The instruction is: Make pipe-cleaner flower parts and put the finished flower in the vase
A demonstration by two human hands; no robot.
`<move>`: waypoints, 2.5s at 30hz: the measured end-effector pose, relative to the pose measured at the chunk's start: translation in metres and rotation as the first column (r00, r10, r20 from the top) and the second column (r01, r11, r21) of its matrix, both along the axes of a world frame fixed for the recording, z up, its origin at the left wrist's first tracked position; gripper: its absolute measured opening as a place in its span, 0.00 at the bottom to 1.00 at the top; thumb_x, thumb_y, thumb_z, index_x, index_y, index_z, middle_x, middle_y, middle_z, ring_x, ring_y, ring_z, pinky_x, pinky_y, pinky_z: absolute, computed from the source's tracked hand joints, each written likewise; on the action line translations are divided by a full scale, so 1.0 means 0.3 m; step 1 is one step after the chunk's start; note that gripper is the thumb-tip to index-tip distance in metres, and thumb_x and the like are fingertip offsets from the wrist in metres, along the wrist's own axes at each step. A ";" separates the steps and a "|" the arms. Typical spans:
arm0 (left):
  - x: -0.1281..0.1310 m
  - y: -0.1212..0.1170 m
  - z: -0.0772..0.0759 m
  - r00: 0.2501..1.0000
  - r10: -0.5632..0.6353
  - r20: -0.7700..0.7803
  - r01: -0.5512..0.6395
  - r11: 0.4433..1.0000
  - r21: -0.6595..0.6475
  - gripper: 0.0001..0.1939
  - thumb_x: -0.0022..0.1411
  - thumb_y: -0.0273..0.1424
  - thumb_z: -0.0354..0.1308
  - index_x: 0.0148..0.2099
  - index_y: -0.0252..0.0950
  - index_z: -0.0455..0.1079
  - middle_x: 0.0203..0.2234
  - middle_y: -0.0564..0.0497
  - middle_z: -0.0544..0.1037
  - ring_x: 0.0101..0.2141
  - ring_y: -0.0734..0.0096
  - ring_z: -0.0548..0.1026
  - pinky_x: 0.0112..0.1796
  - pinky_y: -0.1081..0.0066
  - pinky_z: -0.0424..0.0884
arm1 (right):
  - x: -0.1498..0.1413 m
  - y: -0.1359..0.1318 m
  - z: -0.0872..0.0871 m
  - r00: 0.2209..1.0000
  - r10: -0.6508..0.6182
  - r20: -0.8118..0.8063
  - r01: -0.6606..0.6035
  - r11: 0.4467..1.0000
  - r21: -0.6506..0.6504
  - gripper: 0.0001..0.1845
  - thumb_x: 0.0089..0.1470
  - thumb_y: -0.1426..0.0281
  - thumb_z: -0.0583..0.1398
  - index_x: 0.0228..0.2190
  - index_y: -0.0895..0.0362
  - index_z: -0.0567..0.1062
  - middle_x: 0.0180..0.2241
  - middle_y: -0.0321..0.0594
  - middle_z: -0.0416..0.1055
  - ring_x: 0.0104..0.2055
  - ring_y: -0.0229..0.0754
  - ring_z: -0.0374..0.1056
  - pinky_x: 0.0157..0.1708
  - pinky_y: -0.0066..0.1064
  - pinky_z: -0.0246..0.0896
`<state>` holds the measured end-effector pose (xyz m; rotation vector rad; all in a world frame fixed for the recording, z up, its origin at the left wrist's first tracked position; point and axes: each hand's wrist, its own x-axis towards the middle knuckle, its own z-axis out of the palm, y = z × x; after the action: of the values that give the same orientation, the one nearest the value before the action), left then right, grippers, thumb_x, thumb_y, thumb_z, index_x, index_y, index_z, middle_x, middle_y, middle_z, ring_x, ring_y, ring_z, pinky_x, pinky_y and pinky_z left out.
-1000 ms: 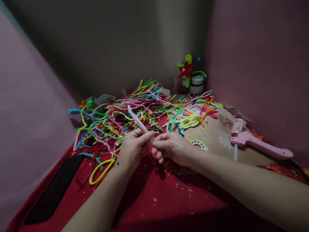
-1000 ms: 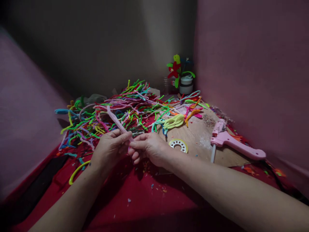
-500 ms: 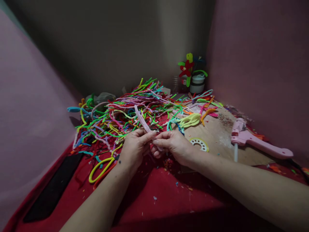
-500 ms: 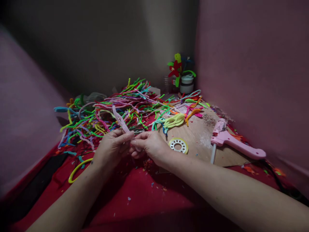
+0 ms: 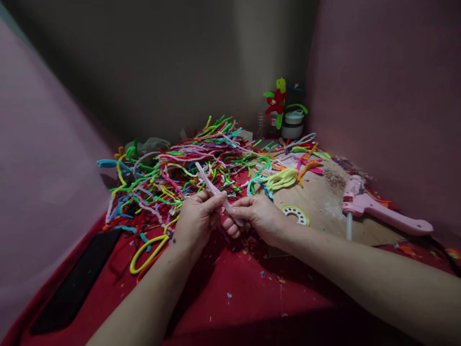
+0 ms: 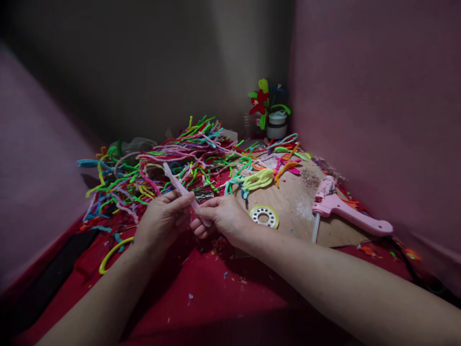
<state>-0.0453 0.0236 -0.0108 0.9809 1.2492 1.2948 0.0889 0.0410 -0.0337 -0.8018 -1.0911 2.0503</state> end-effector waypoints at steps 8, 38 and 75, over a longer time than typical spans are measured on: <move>-0.020 -0.010 0.026 0.957 -0.110 -0.267 0.131 0.989 0.062 0.10 0.49 0.33 0.64 0.26 0.33 0.69 0.14 0.57 0.66 0.14 0.83 0.59 0.16 0.79 0.52 | 0.008 0.006 0.021 0.998 -0.064 0.017 0.064 0.998 -0.015 0.10 0.52 0.78 0.56 0.20 0.63 0.70 0.16 0.38 0.69 0.15 0.33 0.66 0.17 0.24 0.64; -0.085 -0.005 0.032 0.311 0.303 -0.901 0.516 0.742 0.428 0.08 0.58 0.30 0.55 0.33 0.42 0.76 0.28 0.50 0.69 0.30 0.69 0.66 0.29 0.73 0.61 | 0.022 0.012 0.023 0.997 -0.020 0.081 0.006 0.987 0.163 0.08 0.43 0.78 0.55 0.16 0.60 0.69 0.15 0.35 0.68 0.15 0.32 0.62 0.18 0.24 0.60; -0.087 -0.050 0.090 0.706 -0.339 -0.622 0.415 0.909 -0.024 0.11 0.58 0.38 0.55 0.30 0.35 0.66 0.24 0.54 0.67 0.26 0.75 0.64 0.27 0.75 0.61 | 0.032 -0.054 0.026 0.893 -0.414 0.173 0.041 0.460 0.887 0.10 0.52 0.74 0.56 0.21 0.61 0.71 0.20 0.37 0.67 0.24 0.33 0.60 0.27 0.28 0.54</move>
<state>-0.0714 0.0085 0.0161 1.7470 1.3516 0.7331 0.0985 0.0249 -0.0258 -0.7163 -1.8762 0.8421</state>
